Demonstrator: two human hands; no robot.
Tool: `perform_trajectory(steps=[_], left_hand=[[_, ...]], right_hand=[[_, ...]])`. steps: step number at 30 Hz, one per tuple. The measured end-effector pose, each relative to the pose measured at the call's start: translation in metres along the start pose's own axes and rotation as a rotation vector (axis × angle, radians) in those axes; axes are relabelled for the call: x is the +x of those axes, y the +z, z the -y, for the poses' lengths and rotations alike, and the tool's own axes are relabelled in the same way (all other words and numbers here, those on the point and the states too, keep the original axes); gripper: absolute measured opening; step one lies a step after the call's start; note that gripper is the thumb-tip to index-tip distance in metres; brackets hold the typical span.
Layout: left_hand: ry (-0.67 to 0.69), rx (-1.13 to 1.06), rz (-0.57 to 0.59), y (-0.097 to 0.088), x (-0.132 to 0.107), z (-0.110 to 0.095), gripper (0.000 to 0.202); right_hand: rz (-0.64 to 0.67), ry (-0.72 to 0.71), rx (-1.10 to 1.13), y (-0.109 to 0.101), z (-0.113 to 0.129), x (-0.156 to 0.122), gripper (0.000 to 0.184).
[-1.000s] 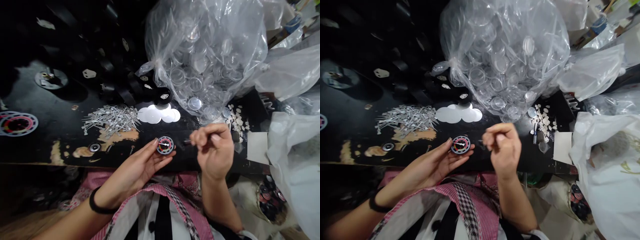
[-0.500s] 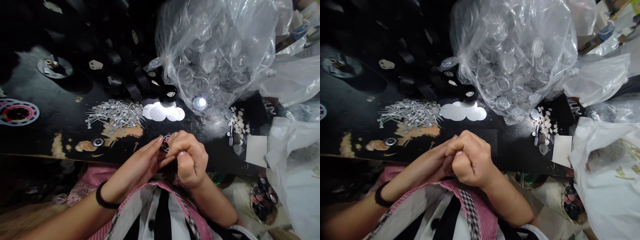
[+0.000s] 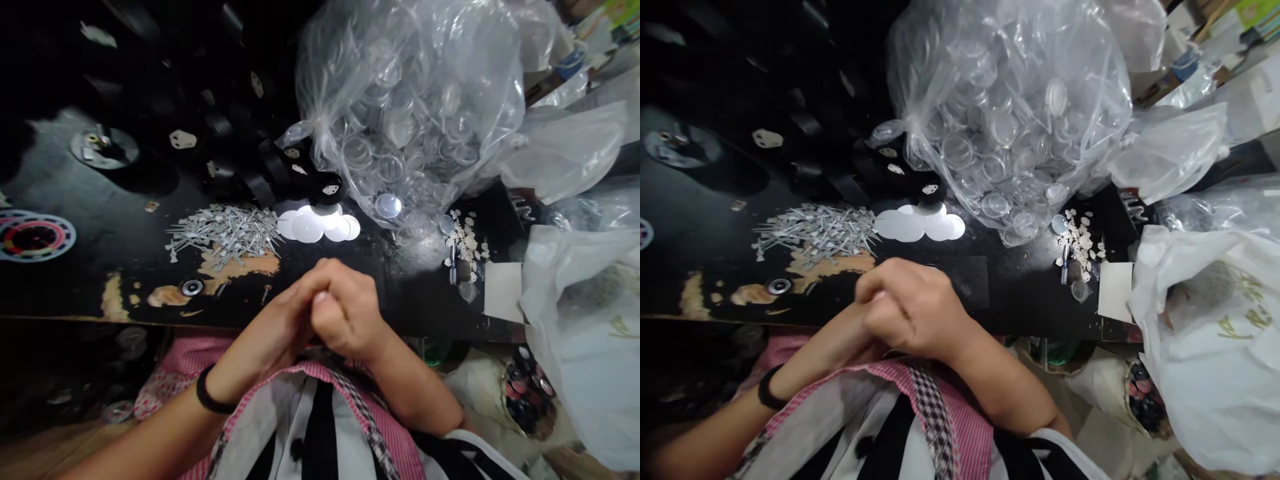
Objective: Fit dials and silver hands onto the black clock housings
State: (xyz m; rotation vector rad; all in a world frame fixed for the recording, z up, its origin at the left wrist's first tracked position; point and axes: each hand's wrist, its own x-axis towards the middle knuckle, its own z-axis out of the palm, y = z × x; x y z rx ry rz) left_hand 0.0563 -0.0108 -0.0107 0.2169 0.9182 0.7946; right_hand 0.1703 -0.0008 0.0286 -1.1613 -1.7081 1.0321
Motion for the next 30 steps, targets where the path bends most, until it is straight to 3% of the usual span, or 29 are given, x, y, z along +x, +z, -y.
perform_trajectory(steps=[2, 4, 7, 10, 13, 15, 19, 21, 23, 27, 30], left_hand=[[-0.066, -0.042, 0.042, -0.002, 0.001, 0.001, 0.018], [-0.126, -0.103, 0.071, -0.005, 0.004, 0.001, 0.02], [-0.18, -0.157, 0.047, -0.006, 0.006, 0.001, 0.018], [-0.19, -0.191, 0.031, -0.003, 0.005, -0.002, 0.019], [-0.179, -0.218, 0.027, 0.001, 0.002, -0.006, 0.024], [-0.189, -0.222, 0.008, 0.002, 0.002, -0.008, 0.025], [-0.245, -0.19, -0.058, 0.001, 0.002, -0.01, 0.027], [-0.258, -0.181, -0.088, 0.001, 0.001, -0.012, 0.031], [-0.26, -0.192, -0.096, 0.002, 0.0, -0.016, 0.033], [-0.205, -0.147, -0.175, 0.007, -0.001, -0.024, 0.038], [-0.116, -0.098, -0.245, 0.01, 0.002, -0.028, 0.036]], right_hand=[[-0.155, 0.003, 0.175, -0.007, 0.013, 0.001, 0.018], [-0.318, -0.108, 0.347, -0.016, 0.03, -0.001, 0.019], [-0.428, -0.27, 0.45, -0.021, 0.042, -0.004, 0.021], [-0.314, -0.294, 0.361, -0.012, 0.023, -0.002, 0.019], [-0.165, -0.193, 0.238, 0.0, -0.006, 0.001, 0.016], [-0.176, -0.135, 0.269, -0.001, -0.013, 0.001, 0.016], [-0.408, -0.204, 0.377, -0.038, -0.007, -0.003, 0.018], [-0.585, -0.192, 0.247, -0.066, -0.015, -0.009, 0.022], [-0.701, -0.084, 0.083, -0.091, -0.035, -0.019, 0.024], [-0.73, 0.058, -0.145, -0.123, -0.075, -0.04, 0.025], [-0.736, 0.085, -0.274, -0.131, -0.07, -0.049, 0.024]])
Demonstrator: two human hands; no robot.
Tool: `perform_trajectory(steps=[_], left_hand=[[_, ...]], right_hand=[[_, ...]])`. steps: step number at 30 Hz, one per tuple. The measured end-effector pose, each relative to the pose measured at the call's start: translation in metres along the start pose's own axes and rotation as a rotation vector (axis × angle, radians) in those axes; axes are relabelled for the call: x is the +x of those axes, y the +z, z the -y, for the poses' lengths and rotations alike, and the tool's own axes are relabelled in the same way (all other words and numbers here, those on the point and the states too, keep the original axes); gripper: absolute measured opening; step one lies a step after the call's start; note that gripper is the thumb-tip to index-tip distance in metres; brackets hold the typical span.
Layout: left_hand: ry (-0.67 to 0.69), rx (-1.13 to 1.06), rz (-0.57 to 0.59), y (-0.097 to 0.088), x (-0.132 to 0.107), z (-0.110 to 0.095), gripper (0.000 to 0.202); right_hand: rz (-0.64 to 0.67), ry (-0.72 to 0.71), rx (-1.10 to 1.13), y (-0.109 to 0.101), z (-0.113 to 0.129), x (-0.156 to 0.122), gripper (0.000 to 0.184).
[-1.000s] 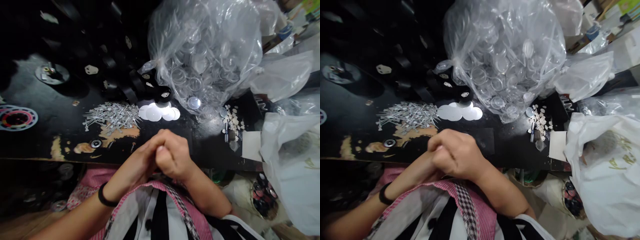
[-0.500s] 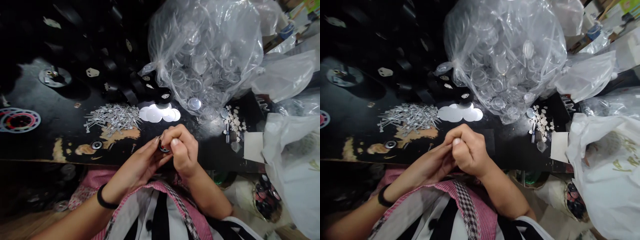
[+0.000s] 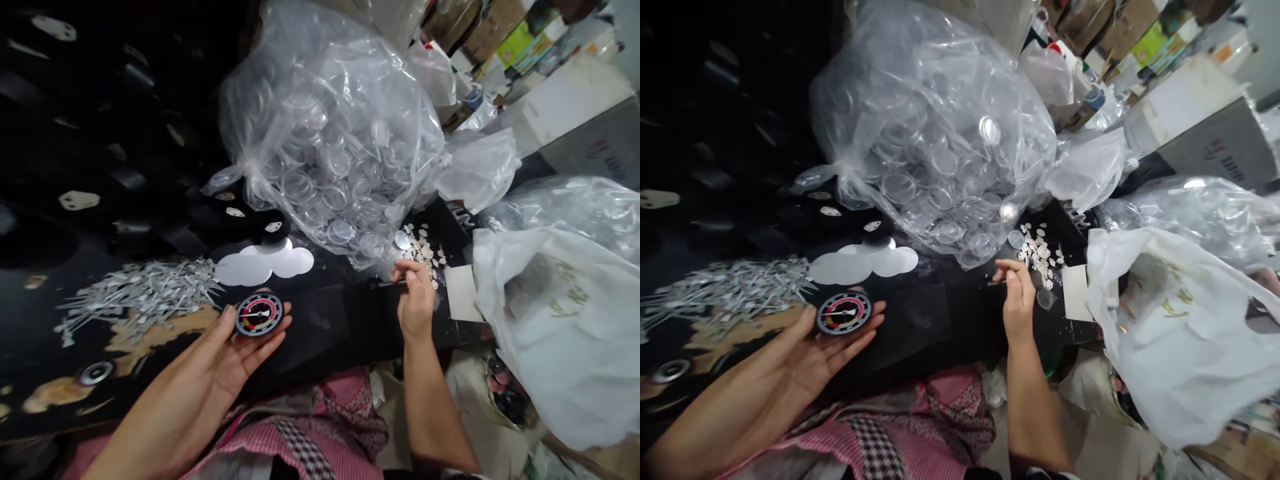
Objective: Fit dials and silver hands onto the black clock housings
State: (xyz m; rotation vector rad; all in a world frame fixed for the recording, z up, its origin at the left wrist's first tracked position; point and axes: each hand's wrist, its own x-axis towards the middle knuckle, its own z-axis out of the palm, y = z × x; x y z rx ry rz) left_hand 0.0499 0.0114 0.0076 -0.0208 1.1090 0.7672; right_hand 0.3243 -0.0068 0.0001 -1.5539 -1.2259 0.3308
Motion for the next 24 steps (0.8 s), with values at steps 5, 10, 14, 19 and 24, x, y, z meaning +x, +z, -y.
perform_trajectory(steps=[5, 10, 14, 19, 24], left_hand=[[0.183, 0.09, 0.072, 0.002, 0.0, 0.002, 0.027], [0.27, 0.158, 0.106, -0.003, -0.001, 0.003, 0.029], [0.314, 0.214, 0.111, -0.013, 0.001, 0.004, 0.033], [0.265, 0.138, 0.095, -0.013, 0.003, 0.006, 0.029], [0.227, 0.028, 0.018, -0.007, 0.001, 0.009, 0.024]], right_hand=[[0.052, -0.275, -0.34, 0.016, 0.065, -0.012, 0.019], [0.727, -0.395, -0.354, 0.075, 0.097, -0.023, 0.012], [0.762, -0.56, -0.486, 0.099, 0.092, -0.023, 0.015], [0.72, -0.597, -0.533, 0.104, 0.092, -0.025, 0.016], [0.794, -0.274, -0.47, 0.108, 0.105, -0.027, 0.009]])
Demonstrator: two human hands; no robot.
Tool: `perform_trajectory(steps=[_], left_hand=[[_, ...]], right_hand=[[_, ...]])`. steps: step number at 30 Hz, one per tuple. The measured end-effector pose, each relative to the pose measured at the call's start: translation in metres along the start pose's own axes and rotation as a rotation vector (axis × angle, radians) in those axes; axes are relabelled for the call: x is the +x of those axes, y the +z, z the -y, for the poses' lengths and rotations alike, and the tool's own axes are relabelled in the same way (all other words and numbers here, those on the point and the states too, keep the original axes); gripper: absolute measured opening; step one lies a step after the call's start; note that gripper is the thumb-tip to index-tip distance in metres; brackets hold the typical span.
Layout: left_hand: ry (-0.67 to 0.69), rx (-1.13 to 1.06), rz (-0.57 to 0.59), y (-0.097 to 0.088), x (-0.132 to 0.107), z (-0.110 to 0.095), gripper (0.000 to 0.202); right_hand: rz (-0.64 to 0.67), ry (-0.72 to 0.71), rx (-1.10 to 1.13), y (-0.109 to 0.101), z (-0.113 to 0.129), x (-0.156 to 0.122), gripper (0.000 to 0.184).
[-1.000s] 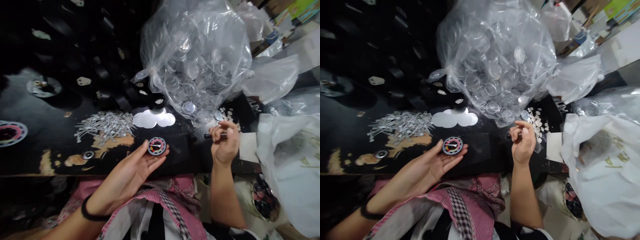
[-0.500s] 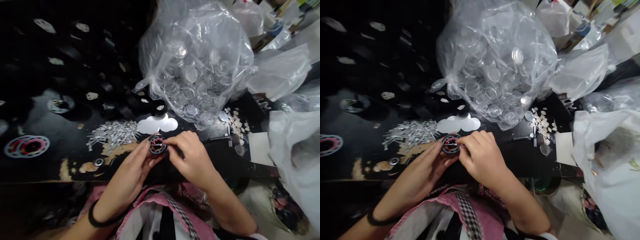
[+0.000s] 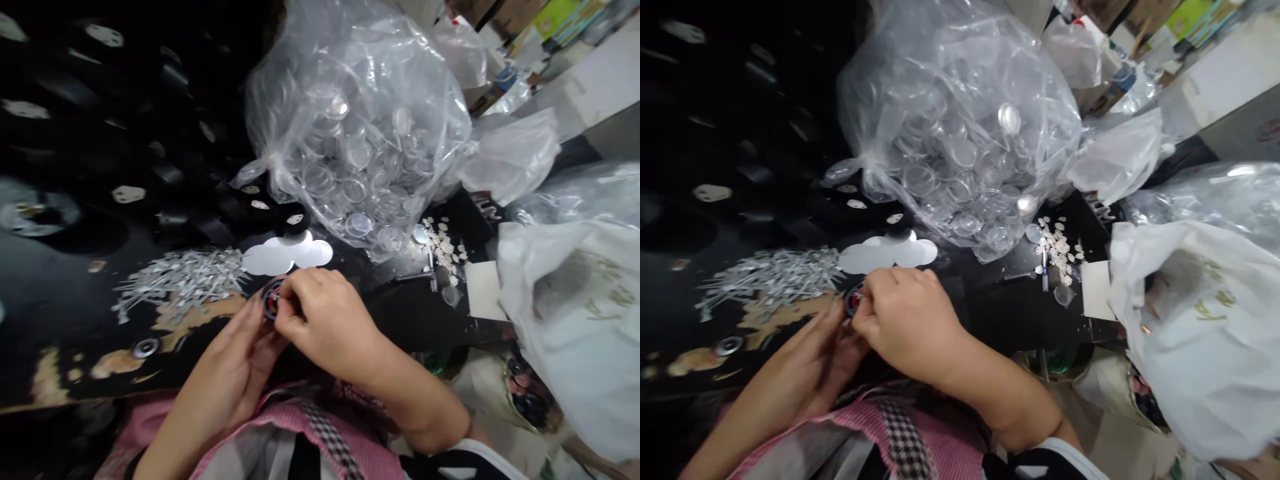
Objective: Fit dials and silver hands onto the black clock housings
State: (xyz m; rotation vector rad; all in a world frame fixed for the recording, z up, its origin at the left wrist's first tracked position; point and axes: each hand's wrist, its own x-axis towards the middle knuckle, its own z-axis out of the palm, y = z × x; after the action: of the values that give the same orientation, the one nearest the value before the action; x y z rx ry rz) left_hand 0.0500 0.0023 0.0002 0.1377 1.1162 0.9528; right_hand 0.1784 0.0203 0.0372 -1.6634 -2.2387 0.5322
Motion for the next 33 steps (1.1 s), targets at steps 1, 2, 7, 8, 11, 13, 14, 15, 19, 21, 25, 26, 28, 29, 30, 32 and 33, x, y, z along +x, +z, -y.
perform_trajectory(steps=[1, 2, 7, 8, 11, 13, 14, 15, 19, 21, 25, 26, 28, 29, 30, 32, 33], left_hand=[[0.016, 0.029, -0.004, 0.0, 0.0, 0.0, 0.027], [0.028, 0.066, 0.002, -0.001, 0.0, 0.0, 0.031], [0.049, 0.101, 0.098, -0.001, 0.0, -0.003, 0.038], [0.038, 0.093, 0.106, 0.0, 0.0, -0.003, 0.038], [-0.011, 0.086, 0.126, 0.001, 0.001, -0.004, 0.03], [-0.027, 0.081, 0.133, 0.001, 0.001, -0.004, 0.021], [-0.034, 0.079, 0.136, 0.0, 0.002, -0.004, 0.018], [-0.043, 0.076, 0.137, -0.001, 0.002, -0.004, 0.016], [-0.064, 0.04, 0.156, -0.004, 0.002, -0.007, 0.019], [-0.091, 0.011, 0.185, -0.004, 0.001, -0.009, 0.024], [-0.126, -0.031, 0.19, -0.001, -0.001, -0.009, 0.033], [-0.095, -0.017, 0.189, -0.001, -0.001, -0.009, 0.032], [-0.011, 0.042, 0.205, -0.003, -0.001, -0.007, 0.03], [0.023, 0.083, 0.223, -0.004, 0.0, -0.006, 0.031], [0.048, 0.131, 0.241, -0.006, 0.0, -0.005, 0.034], [0.09, 0.235, 0.266, -0.009, 0.001, -0.003, 0.041], [0.11, 0.285, 0.27, -0.01, 0.001, -0.002, 0.043]], right_hand=[[0.031, 0.028, 0.062, -0.002, -0.001, 0.0, 0.009], [0.053, 0.042, 0.135, -0.006, -0.005, -0.001, 0.009], [-0.272, 0.336, 0.134, -0.031, -0.055, -0.01, 0.017], [-0.295, 0.424, 0.032, -0.034, -0.067, -0.011, 0.025], [-0.172, 0.548, -0.204, -0.039, -0.089, -0.011, 0.038], [-0.123, 0.551, -0.245, -0.039, -0.092, -0.009, 0.033], [-0.119, 0.541, -0.238, -0.039, -0.091, -0.009, 0.029], [-0.119, 0.527, -0.216, -0.039, -0.089, -0.008, 0.027], [-0.167, 0.402, 0.057, -0.038, -0.071, -0.008, 0.022], [-0.194, 0.311, 0.341, -0.033, -0.057, -0.009, 0.023], [-0.154, 0.114, 0.588, -0.011, -0.028, -0.013, 0.025], [-0.163, 0.074, 0.553, -0.005, -0.023, -0.013, 0.025], [-0.185, 0.032, 0.494, 0.002, -0.016, -0.013, 0.027], [-0.189, 0.035, 0.492, 0.003, -0.015, -0.013, 0.025], [-0.185, 0.049, 0.504, 0.003, -0.014, -0.012, 0.022], [-0.173, 0.103, 0.519, 0.002, -0.014, -0.01, 0.013], [-0.165, 0.138, 0.505, 0.001, -0.013, -0.008, 0.017]])
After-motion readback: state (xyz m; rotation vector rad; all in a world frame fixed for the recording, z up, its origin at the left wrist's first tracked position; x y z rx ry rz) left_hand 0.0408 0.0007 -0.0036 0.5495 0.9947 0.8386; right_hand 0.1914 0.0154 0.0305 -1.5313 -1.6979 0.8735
